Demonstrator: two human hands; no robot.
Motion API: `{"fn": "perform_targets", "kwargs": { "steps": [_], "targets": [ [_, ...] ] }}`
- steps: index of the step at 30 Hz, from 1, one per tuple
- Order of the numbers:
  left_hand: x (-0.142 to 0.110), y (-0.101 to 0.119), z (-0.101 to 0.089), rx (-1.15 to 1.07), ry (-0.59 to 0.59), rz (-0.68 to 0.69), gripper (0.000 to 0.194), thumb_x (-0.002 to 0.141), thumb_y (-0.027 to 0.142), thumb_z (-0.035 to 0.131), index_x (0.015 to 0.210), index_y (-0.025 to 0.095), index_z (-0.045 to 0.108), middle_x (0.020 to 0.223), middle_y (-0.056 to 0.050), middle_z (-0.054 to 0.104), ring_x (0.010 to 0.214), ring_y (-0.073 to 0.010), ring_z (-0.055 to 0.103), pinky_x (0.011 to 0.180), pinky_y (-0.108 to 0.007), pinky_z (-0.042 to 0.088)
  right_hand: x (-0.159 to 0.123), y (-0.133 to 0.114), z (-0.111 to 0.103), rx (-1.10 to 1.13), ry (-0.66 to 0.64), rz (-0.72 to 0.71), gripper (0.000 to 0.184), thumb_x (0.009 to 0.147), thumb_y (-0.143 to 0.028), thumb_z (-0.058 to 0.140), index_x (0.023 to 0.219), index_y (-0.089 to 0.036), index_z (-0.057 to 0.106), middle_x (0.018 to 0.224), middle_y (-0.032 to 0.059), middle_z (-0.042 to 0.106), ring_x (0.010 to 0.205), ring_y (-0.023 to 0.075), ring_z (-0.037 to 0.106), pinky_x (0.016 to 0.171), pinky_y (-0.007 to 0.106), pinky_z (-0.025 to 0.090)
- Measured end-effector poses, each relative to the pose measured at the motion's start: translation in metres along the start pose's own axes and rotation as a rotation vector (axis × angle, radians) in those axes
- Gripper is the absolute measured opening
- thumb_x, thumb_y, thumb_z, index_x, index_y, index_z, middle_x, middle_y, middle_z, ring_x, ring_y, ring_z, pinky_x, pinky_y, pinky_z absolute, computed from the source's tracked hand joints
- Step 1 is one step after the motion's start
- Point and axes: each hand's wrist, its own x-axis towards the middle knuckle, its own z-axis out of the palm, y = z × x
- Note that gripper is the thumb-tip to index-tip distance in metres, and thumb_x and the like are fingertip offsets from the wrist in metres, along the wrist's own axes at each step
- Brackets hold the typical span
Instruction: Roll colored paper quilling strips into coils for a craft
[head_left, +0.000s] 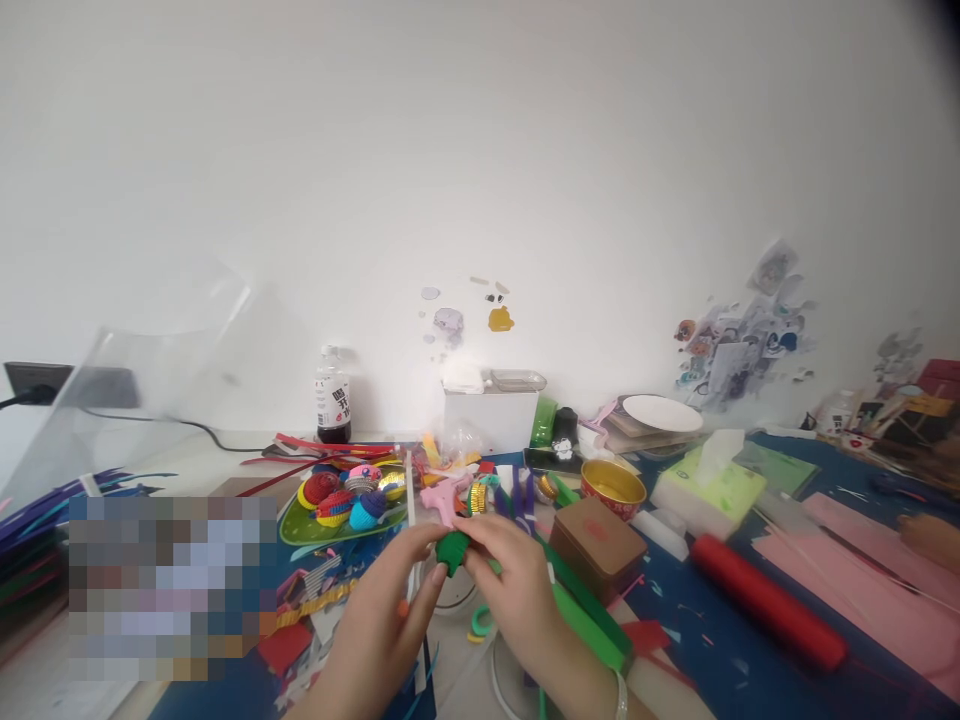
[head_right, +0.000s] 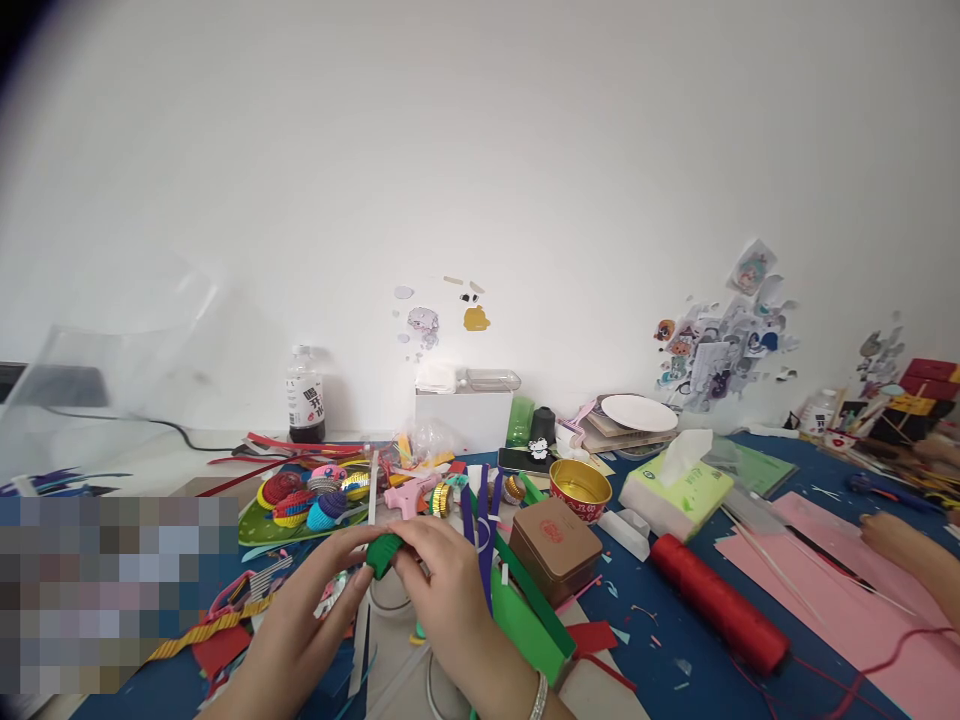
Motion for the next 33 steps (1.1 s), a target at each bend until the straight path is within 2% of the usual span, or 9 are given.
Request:
{"fn": "perform_targets", "kwargs": {
  "steps": [6,11,14,16,20,22,25,29,33],
  "targets": [
    [0.0,0.002,0.002,-0.15,0.002,-0.122,0.02,0.085,0.028,0.044,0.105,0.025,0.048,0.104,-0.006,0.059,0.088,-0.0174,0.062,0.079,-0.028,0.051,0.005,-0.004,0.001,0.134,-0.01,0.209,0.03,0.074,-0.008,0.05,0.092,-0.022,0.068,0.089,0.0043,0.068,0.083,0.0175,0.062,0.074,0.027,0.049],
    [0.001,-0.003,0.002,-0.146,-0.081,-0.104,0.03,0.08,0.03,0.052,0.109,0.026,0.052,0.109,-0.007,0.056,0.089,-0.0206,0.059,0.074,-0.03,0.051,0.01,-0.003,0.004,0.465,-0.145,0.542,0.019,0.071,-0.021,0.062,0.087,-0.019,0.07,0.074,0.0039,0.067,0.067,0.0176,0.062,0.063,0.028,0.049],
    [0.005,-0.005,0.003,-0.257,-0.108,-0.157,0.029,0.077,0.032,0.056,0.106,0.026,0.057,0.108,-0.007,0.057,0.092,-0.0229,0.058,0.073,-0.031,0.051,0.01,0.001,0.004,0.612,-0.18,0.689,0.027,0.067,-0.033,0.068,0.087,-0.015,0.068,0.069,0.0037,0.066,0.064,0.0178,0.062,0.06,0.028,0.049],
    [0.008,-0.005,0.003,-0.439,-0.061,-0.295,0.03,0.076,0.035,0.056,0.104,0.024,0.058,0.108,-0.008,0.059,0.095,-0.0243,0.058,0.073,-0.032,0.053,0.01,0.003,0.003,0.645,-0.189,0.734,0.035,0.067,-0.042,0.067,0.087,-0.014,0.067,0.067,0.0039,0.065,0.063,0.0178,0.063,0.059,0.028,0.049],
    [0.013,0.0,0.003,-0.859,0.002,-0.651,0.047,0.077,0.042,0.054,0.119,0.022,0.049,0.118,-0.008,0.059,0.096,-0.0245,0.062,0.079,-0.033,0.053,0.011,0.007,-0.001,0.583,-0.126,0.708,0.046,0.069,-0.052,0.061,0.092,-0.013,0.063,0.068,0.0048,0.065,0.058,0.0166,0.062,0.055,0.026,0.046],
    [0.015,0.001,0.003,-0.967,0.001,-0.741,0.053,0.077,0.044,0.056,0.123,0.019,0.047,0.12,-0.01,0.059,0.093,-0.0243,0.064,0.082,-0.034,0.052,0.011,0.008,-0.002,0.513,-0.081,0.677,0.047,0.07,-0.052,0.06,0.094,-0.013,0.063,0.067,0.0045,0.065,0.054,0.0153,0.06,0.052,0.025,0.045],
    [0.015,-0.001,0.004,-0.975,-0.031,-0.764,0.056,0.073,0.046,0.06,0.12,0.018,0.052,0.122,-0.01,0.058,0.096,-0.0264,0.063,0.083,-0.034,0.052,0.011,0.008,-0.002,0.424,-0.084,0.656,0.043,0.073,-0.05,0.058,0.093,-0.013,0.064,0.067,0.0041,0.064,0.052,0.0145,0.059,0.051,0.025,0.046],
    [0.013,-0.005,0.003,-0.833,-0.122,-0.688,0.048,0.074,0.043,0.06,0.116,0.021,0.056,0.127,-0.005,0.055,0.114,-0.0278,0.051,0.089,-0.035,0.049,0.009,0.009,0.0,0.327,-0.126,0.6,0.033,0.075,-0.04,0.057,0.093,-0.013,0.064,0.072,0.0051,0.065,0.055,0.0149,0.061,0.054,0.026,0.048],
    [0.012,-0.006,0.001,-0.751,-0.154,-0.637,0.04,0.077,0.039,0.058,0.114,0.024,0.058,0.127,-0.002,0.054,0.119,-0.0271,0.046,0.092,-0.038,0.047,0.008,0.011,0.002,0.293,-0.147,0.561,0.026,0.075,-0.035,0.057,0.089,-0.015,0.065,0.074,0.0046,0.066,0.057,0.015,0.061,0.056,0.026,0.05]
  ]
}}
